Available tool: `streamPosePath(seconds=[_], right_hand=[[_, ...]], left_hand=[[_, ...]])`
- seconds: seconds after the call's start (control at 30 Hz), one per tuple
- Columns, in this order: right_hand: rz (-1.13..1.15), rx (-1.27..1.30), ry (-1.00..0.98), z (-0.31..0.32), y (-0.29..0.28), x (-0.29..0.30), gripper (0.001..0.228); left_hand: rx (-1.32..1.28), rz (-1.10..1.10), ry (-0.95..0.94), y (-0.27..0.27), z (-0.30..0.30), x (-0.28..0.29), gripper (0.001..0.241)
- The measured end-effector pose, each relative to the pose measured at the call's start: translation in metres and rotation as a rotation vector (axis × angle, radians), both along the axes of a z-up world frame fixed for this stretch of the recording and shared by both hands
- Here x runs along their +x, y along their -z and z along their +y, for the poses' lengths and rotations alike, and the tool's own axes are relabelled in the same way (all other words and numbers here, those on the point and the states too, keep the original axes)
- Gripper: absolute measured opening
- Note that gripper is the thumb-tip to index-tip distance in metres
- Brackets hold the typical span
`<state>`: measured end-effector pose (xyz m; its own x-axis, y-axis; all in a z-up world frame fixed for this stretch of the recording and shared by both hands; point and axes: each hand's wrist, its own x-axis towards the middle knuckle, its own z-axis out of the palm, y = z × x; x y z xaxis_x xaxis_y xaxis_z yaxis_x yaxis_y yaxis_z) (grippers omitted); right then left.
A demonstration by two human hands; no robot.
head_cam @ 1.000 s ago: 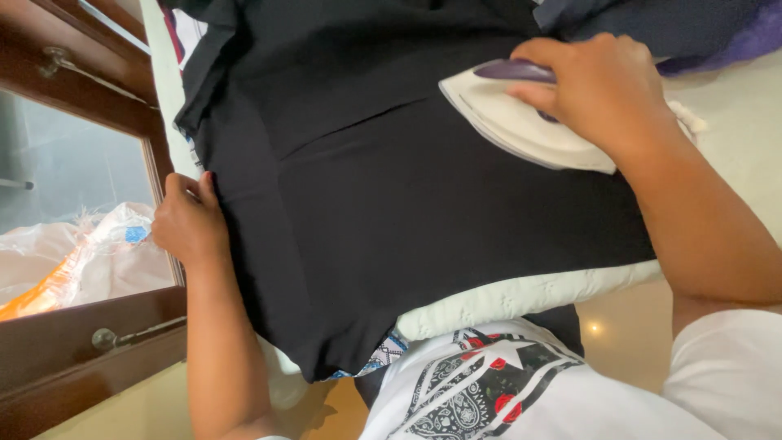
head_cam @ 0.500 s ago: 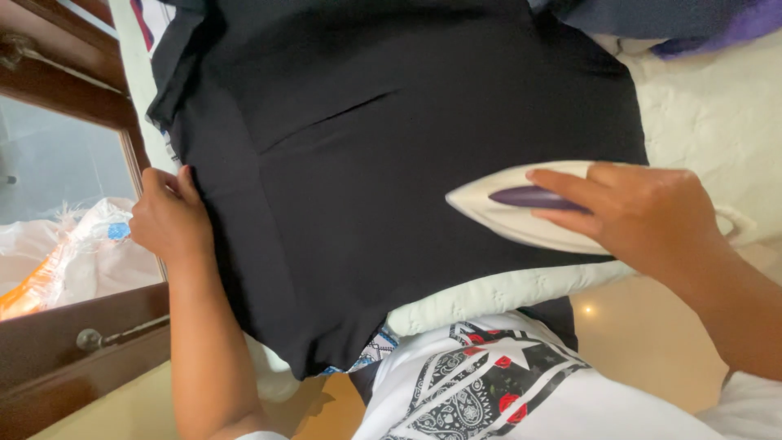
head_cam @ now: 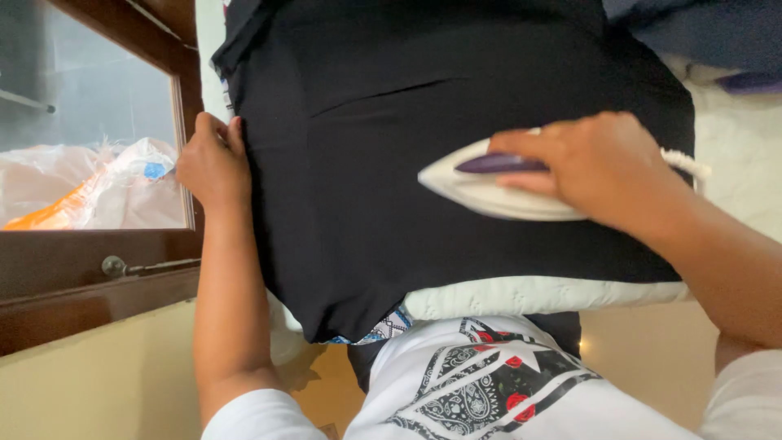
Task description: The person irons a black garment on a white ironing board using a white and purple iron. They smooth the fabric with their hands, iron different sections, and then fold the garment into a compact stack.
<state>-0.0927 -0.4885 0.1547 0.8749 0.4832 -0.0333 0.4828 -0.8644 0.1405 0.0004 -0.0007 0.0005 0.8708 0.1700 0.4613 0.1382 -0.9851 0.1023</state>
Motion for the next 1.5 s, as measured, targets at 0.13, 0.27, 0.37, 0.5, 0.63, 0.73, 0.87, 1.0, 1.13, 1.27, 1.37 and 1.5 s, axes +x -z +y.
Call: streamPosePath(seconds=[0.13, 0.27, 0.37, 0.5, 0.63, 0.73, 0.87, 1.0, 1.13, 1.27, 1.37, 1.5], right_hand=[[-0.067, -0.089, -0.32, 0.018, -0.006, -0.054, 0.05], [-0.037, 0.16, -0.419, 0.043, -0.007, -0.063, 0.046], [-0.161, 0.125, -0.372, 0.063, -0.003, -0.038, 0.043], [-0.328, 0.022, -0.192, 0.09, 0.009, 0.02, 0.041], [-0.156, 0.054, -0.068, 0.108, 0.007, 0.057, 0.044], [-0.158, 0.04, -0.209, 0.11, 0.001, 0.047, 0.048], [-0.01, 0.078, -0.449, 0.119, -0.008, 0.009, 0.044], [-0.12, 0.201, -0.605, 0.134, 0.005, -0.014, 0.032], [-0.093, 0.251, -0.613, 0.156, 0.004, 0.002, 0.04], [-0.27, 0.281, -0.565, 0.185, 0.02, 0.032, 0.044], [-0.321, 0.3, -0.548, 0.207, 0.026, 0.059, 0.045], [-0.507, 0.237, -0.432, 0.236, 0.033, 0.094, 0.049]], left_hand=[[-0.004, -0.002, -0.031, 0.0, -0.003, 0.001, 0.038], [0.003, 0.065, -0.076, -0.001, -0.006, 0.002, 0.039], [-0.021, 0.049, -0.067, -0.002, -0.007, 0.001, 0.039], [-0.077, 0.029, -0.069, -0.006, -0.013, 0.0, 0.037], [-0.084, 0.049, -0.098, -0.002, -0.011, 0.002, 0.037], [-0.077, 0.08, -0.116, -0.004, -0.013, 0.004, 0.037], [-0.084, 0.067, -0.073, -0.005, -0.012, 0.002, 0.035], [-0.185, 0.137, -0.022, -0.028, -0.009, -0.015, 0.029], [-0.112, 0.203, -0.235, -0.033, 0.004, -0.051, 0.034], [-0.294, 0.327, -0.363, -0.068, -0.019, -0.121, 0.039], [-0.373, 0.389, -0.378, -0.071, -0.052, -0.167, 0.035], [-0.374, 0.36, -0.394, -0.06, -0.087, -0.209, 0.029]])
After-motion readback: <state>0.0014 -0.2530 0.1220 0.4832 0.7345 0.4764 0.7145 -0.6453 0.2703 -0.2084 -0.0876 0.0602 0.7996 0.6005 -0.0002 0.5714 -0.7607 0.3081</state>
